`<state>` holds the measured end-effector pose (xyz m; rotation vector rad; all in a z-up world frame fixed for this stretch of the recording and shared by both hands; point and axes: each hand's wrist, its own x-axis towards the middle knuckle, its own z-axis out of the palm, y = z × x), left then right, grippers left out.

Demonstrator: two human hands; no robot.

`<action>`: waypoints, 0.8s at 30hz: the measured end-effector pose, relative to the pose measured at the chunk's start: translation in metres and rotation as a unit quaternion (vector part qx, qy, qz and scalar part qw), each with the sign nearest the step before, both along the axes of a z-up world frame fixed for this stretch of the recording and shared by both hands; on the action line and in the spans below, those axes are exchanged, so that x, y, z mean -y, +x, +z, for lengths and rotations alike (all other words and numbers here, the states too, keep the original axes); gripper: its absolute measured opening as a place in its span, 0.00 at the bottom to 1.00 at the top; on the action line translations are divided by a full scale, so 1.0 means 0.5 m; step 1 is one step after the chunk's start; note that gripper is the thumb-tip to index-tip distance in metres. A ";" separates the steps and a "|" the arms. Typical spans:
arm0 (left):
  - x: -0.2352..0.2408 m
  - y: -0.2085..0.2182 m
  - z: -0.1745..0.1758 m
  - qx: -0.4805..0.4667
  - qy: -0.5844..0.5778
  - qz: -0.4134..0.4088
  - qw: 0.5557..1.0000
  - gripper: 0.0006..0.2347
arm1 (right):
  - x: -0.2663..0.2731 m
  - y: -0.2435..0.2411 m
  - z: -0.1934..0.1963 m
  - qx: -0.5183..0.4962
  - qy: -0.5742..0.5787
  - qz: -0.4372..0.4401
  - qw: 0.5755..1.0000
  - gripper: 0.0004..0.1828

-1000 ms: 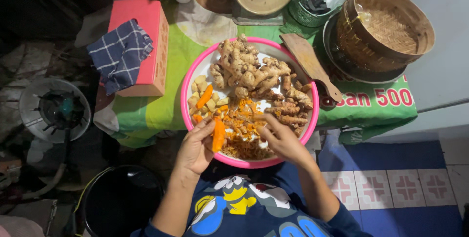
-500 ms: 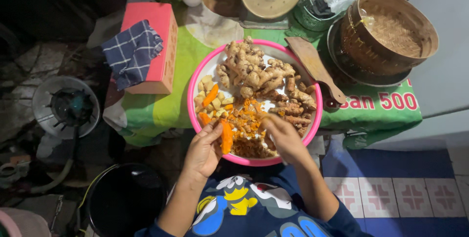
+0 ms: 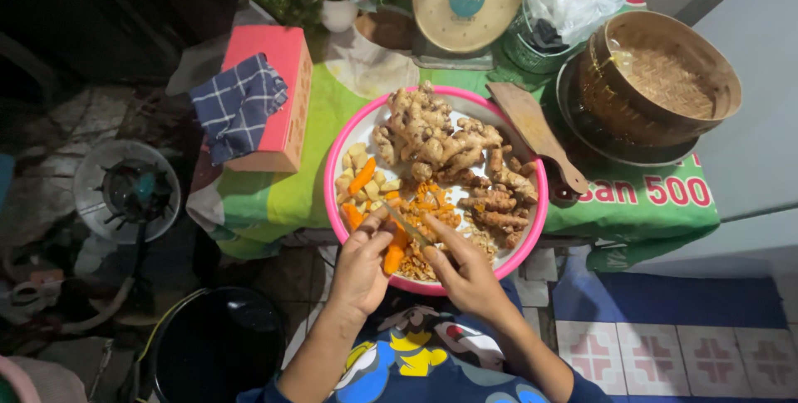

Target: The person peels orange root vegetables with a small knife over a pink bowl, collecting the peels in the bowl. The person handles multiple pieces one at a time, rotating them to remove the skin and occasionally adjusting the pile of peels.

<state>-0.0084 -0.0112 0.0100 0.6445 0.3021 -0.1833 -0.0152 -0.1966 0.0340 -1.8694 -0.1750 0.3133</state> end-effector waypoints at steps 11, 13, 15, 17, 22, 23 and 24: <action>0.032 0.014 0.026 0.085 0.102 -0.004 0.991 0.18 | -0.014 -0.002 0.072 0.214 -0.081 -0.005 0.974 0.29; 0.030 0.014 0.027 0.091 0.104 -0.005 0.990 0.17 | -0.020 0.001 0.076 0.222 -0.079 -0.004 0.972 0.30; 0.028 0.017 0.031 0.090 0.102 -0.007 0.991 0.17 | -0.027 0.004 0.081 0.223 -0.071 -0.006 0.972 0.30; 0.027 0.023 0.035 0.094 0.086 -0.007 0.992 0.17 | -0.035 0.005 0.084 0.227 -0.096 -0.018 0.969 0.31; 0.025 0.037 0.046 0.084 0.052 -0.018 0.995 0.15 | -0.054 0.005 0.089 0.229 -0.140 -0.063 0.961 0.33; 0.025 0.038 0.049 0.085 0.046 -0.020 0.995 0.14 | -0.059 0.004 0.091 0.239 -0.139 -0.074 0.958 0.33; 0.023 0.043 0.055 0.087 0.041 -0.021 0.995 0.14 | -0.065 0.006 0.095 0.251 -0.137 -0.084 0.955 0.32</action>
